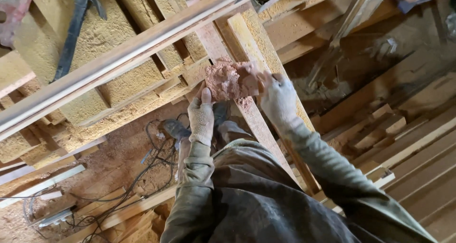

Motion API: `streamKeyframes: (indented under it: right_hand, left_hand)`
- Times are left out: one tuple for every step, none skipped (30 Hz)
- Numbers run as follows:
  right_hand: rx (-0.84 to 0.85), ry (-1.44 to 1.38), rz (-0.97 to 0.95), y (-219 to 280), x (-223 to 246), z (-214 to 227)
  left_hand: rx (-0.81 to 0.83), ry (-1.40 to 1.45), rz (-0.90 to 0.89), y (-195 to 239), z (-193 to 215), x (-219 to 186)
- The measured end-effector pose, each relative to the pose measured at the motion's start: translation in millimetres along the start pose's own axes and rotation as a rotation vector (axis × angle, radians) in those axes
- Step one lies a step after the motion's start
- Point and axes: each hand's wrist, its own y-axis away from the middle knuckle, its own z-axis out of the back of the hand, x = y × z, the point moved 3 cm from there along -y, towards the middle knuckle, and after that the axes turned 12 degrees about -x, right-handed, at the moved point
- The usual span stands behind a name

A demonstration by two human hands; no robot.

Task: Applying and smoothing wood filler into a wooden joint using a small wooden block as an applicator

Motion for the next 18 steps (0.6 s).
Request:
streamKeyframes:
  right_hand:
    - [0.003, 0.002, -0.005, -1, 3, 0]
    - [-0.063, -0.001, 0.061, -6, 7, -1]
    - [-0.13, -0.004, 0.128, -12, 11, -1]
    - [-0.13, -0.007, 0.131, -11, 7, -11]
    - [-0.133, -0.047, 0.125, -9, 3, -21]
    - [-0.132, -0.083, 0.115, -4, -1, -30]
    - [-0.129, -0.083, 0.115, -4, 0, -34]
    - [-0.124, -0.095, 0.118, -6, 0, -38]
    - [-0.119, -0.106, 0.12, -8, 1, -42]
    - [-0.116, -0.107, 0.118, -17, 10, -32]
    - [-0.088, -0.14, 0.134, -25, 19, -23]
    - [-0.065, -0.173, 0.155, -37, 27, -14]
    - [-0.066, -0.173, 0.157, -36, 23, -20]
    - [-0.029, -0.241, 0.202, -33, 22, -25]
    - [0.007, -0.31, 0.248, -31, 21, -31]
    - [0.008, -0.312, 0.252, -35, 26, -22]
    - [0.057, -0.321, 0.246, -39, 32, -15]
    - [0.105, -0.329, 0.238, -43, 38, -7]
  left_hand:
    - [0.004, -0.004, 0.003, 3, 0, 7]
    - [0.035, 0.109, 0.06, 3, -2, 13]
    - [0.066, 0.222, 0.116, 4, -3, 18]
    - [0.062, 0.225, 0.116, 7, -3, 11]
    - [0.079, 0.291, 0.161, 11, -4, 4]
    - [0.1, 0.354, 0.21, 16, -5, -1]
    - [0.098, 0.353, 0.213, 9, -6, 16]
    - [0.109, 0.382, 0.19, 0, -9, 31]
    - [0.12, 0.41, 0.167, -8, -11, 46]
    - [0.12, 0.407, 0.169, -12, -11, 52]
    - [0.133, 0.407, 0.164, -16, -10, 57]
    - [0.147, 0.411, 0.155, -22, -12, 61]
    - [0.147, 0.412, 0.154, -16, -10, 42]
    - [0.146, 0.393, 0.13, -9, -7, 23]
    - [0.145, 0.373, 0.106, -2, -3, 5]
    - [0.142, 0.377, 0.106, -6, -3, 5]
    - [0.152, 0.375, 0.103, -9, -3, 6]
    - [0.163, 0.371, 0.099, -13, -3, 6]
